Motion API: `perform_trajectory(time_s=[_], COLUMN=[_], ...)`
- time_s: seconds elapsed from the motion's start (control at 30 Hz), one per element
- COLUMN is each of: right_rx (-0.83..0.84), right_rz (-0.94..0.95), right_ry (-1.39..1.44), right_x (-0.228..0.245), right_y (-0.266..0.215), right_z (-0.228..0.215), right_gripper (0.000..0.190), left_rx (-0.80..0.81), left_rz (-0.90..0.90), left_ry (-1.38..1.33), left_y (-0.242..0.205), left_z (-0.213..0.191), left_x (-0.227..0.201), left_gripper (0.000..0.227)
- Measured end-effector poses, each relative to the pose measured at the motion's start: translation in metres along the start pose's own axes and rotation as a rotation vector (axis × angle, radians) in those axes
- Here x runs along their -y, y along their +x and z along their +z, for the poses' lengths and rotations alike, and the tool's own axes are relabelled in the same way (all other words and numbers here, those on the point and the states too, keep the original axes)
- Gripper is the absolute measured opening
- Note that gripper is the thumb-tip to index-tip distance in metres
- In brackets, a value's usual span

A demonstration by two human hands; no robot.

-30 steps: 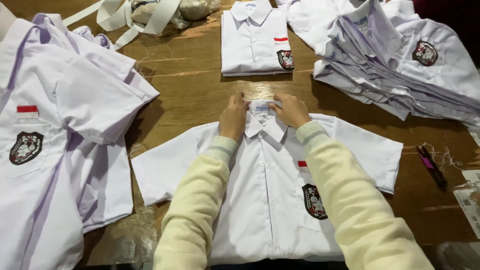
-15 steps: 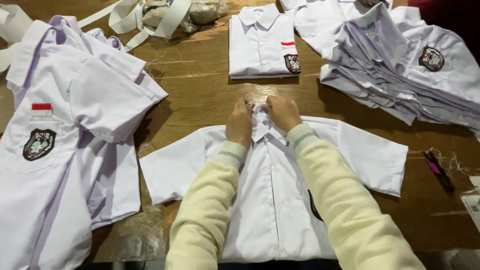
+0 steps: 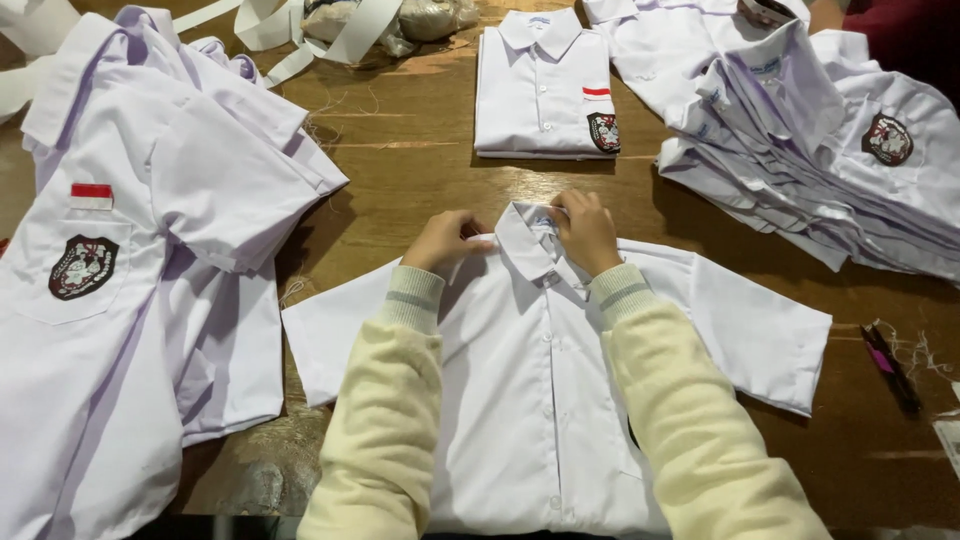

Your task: Buttoning a white school shirt and smoothing it out on a wooden table in a factory setting.

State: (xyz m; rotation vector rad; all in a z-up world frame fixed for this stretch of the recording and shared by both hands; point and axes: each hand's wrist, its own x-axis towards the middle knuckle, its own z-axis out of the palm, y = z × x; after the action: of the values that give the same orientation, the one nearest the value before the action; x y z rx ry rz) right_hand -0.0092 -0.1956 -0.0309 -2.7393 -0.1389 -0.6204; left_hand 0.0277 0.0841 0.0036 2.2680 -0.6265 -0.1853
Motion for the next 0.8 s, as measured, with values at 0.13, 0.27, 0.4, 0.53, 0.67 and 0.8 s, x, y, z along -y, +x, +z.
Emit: perform_trajectory(time_s=[0.13, 0.27, 0.4, 0.53, 0.67, 0.8], right_rx=[0.067, 0.09, 0.259, 0.374, 0.13, 0.036], right_rz=[0.098, 0.196, 0.044, 0.05, 0.028, 0.026], right_ry=[0.142, 0.253, 0.238, 0.159, 0.537, 0.721], right_x=[0.012, 0.041, 0.088, 0.08, 0.052, 0.043], right_y=[0.005, 0.012, 0.022, 0.027, 0.025, 0.021], right_z=[-0.016, -0.036, -0.054, -0.022, 0.015, 0.021], right_gripper=[0.012, 0.028, 0.037, 0.027, 0.025, 0.02], left_rx=[-0.03, -0.041, -0.077, -0.082, -0.06, -0.048], left_rz=[-0.029, -0.065, 0.001, 0.006, -0.017, -0.067], left_ry=[-0.008, -0.078, -0.051, -0.044, -0.08, -0.074], left_y=[-0.005, -0.009, 0.001, 0.004, 0.003, -0.001], left_z=[0.001, -0.003, 0.013, 0.018, 0.016, 0.012], left_x=[-0.001, -0.014, 0.0, 0.006, 0.007, 0.0], left_gripper=[0.032, 0.024, 0.025, 0.026, 0.027, 0.027])
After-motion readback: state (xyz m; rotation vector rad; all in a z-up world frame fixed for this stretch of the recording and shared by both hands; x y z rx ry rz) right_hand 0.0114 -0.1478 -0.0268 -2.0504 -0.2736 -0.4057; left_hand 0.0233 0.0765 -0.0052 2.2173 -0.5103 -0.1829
